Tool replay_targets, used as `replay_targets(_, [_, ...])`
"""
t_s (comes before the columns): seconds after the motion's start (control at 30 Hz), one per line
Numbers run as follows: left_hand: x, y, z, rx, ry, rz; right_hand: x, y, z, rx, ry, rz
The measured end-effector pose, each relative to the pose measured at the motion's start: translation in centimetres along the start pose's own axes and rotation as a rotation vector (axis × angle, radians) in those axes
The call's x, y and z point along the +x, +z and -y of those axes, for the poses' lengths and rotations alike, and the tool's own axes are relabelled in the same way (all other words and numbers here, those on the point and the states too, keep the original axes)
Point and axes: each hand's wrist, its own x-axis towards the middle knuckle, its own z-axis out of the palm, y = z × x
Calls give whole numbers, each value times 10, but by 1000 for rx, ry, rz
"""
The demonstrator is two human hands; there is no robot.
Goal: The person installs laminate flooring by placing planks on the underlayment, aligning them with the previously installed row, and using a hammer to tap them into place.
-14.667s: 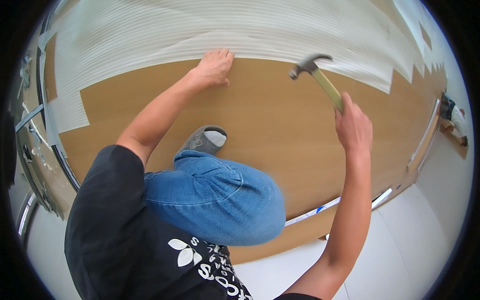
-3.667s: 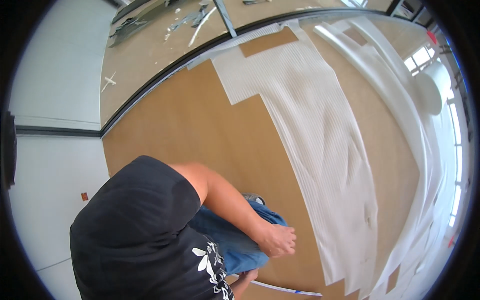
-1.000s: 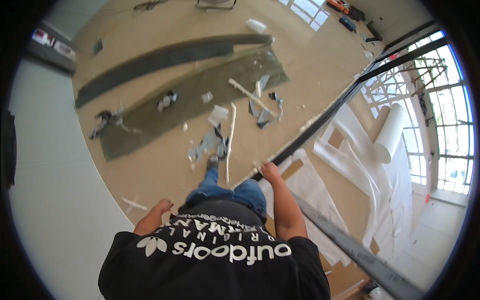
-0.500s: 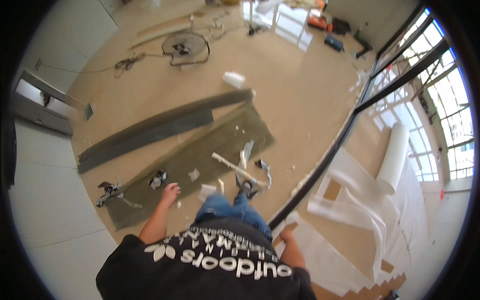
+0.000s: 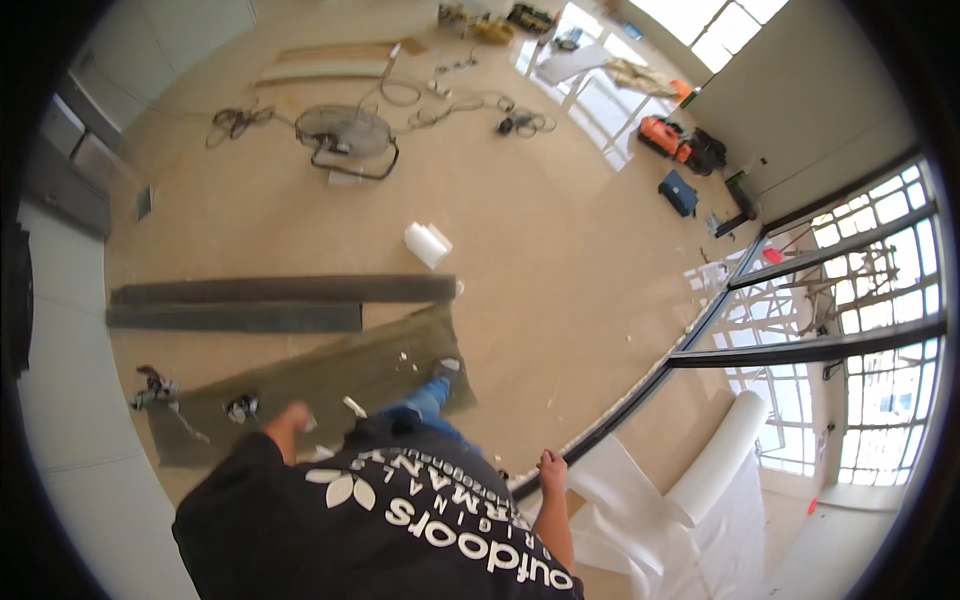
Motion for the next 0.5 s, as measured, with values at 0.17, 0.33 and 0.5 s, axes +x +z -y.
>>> replay_targets(0.17, [269, -211, -265, -620, 97, -281, 57, -59, 87, -335, -37, 171])
replay_targets(0.33, [416, -351, -467, -787, 341, -226, 196, -79, 129, -418, 19, 224])
replay_targets(0.5, [506, -300, -495, -819, 64, -174, 408, -92, 224, -711, -117, 427])
